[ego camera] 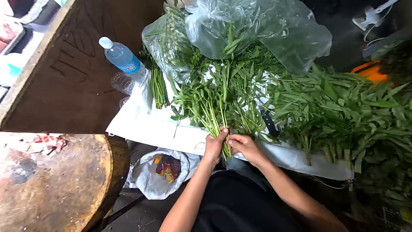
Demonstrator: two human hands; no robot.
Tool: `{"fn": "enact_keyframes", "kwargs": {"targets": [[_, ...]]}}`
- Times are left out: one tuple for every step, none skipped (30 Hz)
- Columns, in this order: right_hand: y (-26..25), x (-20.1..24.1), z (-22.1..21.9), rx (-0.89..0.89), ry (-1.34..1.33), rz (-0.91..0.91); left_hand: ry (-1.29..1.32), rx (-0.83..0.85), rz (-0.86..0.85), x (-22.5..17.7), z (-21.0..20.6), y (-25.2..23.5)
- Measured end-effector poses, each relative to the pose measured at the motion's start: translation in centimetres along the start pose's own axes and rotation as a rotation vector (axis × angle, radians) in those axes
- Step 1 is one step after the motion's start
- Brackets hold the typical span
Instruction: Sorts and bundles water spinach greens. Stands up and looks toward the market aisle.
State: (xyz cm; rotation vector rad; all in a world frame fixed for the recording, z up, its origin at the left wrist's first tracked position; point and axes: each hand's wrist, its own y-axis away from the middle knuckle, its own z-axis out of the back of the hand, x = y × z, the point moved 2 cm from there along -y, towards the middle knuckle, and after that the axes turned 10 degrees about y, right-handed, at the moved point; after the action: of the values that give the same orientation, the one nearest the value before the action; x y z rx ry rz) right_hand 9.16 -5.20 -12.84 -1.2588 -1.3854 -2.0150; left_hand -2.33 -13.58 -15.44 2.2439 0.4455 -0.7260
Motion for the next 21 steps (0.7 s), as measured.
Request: {"fn": "enact_keyframes", "kwargs": {"targets": [[0.0, 0.1, -0.1, -0.032, 0.027, 0.022, -0.004, -0.008, -0.024, 0.0, -0.2, 0.0], [0.0, 0.2, -0.2, -0.063, 0.044, 0.043, -0.013, -0.016, -0.046, 0.1, -0.4, 0.1], [-0.1, 0.4, -0.1, -0.096, 0.041, 0.062, -0.022, -0.028, -0.063, 0.1, -0.6, 0.2], [-0.1, 0.8, 0.1, -0.131, 0.014, 0.081, -0.022, -0.044, -0.077, 0.1, -0.6, 0.3], [-0.2, 1.2, 0.6, -0.173, -0.028, 0.105, -0.007, -0.052, -0.085, -0.1, -0.5, 0.4], [-0.3, 1.7, 1.3, -0.221, -0.065, 0.14, 0.014, -0.071, -0.081, -0.2, -0.3, 0.4], [-0.3, 2.4, 2.2, -0.267, -0.08, 0.185, 0.04, -0.108, -0.062, -0.2, 0.0, 0.4], [-0.2, 3.2, 3.0, -0.309, -0.07, 0.237, 0.076, -0.147, -0.028, -0.1, 0.4, 0.3], [-0.2, 4.0, 3.7, -0.333, -0.041, 0.285, 0.115, -0.172, 0.004, 0.1, 0.9, 0.2], [-0.1, 4.8, 4.1, -0.337, -0.006, 0.32, 0.145, -0.188, 0.029, 0.4, 1.2, 0.1], [-0.2, 5.5, 4.3, -0.314, 0.025, 0.332, 0.169, -0.192, 0.046, 0.7, 1.4, 0.1], [-0.6, 5.8, 4.4, -0.264, 0.049, 0.32, 0.186, -0.184, 0.051, 1.2, 1.5, 0.0], [-1.3, 5.9, 4.1, -0.194, 0.064, 0.276, 0.204, -0.167, 0.045, 1.5, 1.4, -0.1], [-2.0, 5.5, 3.6, -0.122, 0.081, 0.22, 0.218, -0.145, 0.035, 1.8, 1.2, 0.0], [-2.6, 5.0, 2.9, -0.052, 0.103, 0.165, 0.231, -0.119, 0.022, 2.0, 0.9, 0.0], [-3.0, 4.4, 2.2, 0.012, 0.126, 0.119, 0.243, -0.093, 0.006, 2.3, 0.6, 0.0], [-3.2, 3.9, 1.7, 0.064, 0.149, 0.081, 0.248, -0.08, -0.006, 2.5, 0.2, 0.0], [-3.2, 3.4, 1.3, 0.096, 0.172, 0.051, 0.242, -0.091, -0.011, 2.7, -0.3, 0.0], [-3.1, 3.0, 1.1, 0.11, 0.201, 0.033, 0.231, -0.124, -0.008, 3.0, -0.6, -0.1], [-3.0, 2.6, 1.1, 0.11, 0.234, 0.03, 0.216, -0.159, 0.001, 3.3, -0.7, -0.1], [-3.0, 2.1, 1.3, 0.104, 0.27, 0.041, 0.203, -0.184, 0.011, 3.7, -0.7, -0.2]]}}
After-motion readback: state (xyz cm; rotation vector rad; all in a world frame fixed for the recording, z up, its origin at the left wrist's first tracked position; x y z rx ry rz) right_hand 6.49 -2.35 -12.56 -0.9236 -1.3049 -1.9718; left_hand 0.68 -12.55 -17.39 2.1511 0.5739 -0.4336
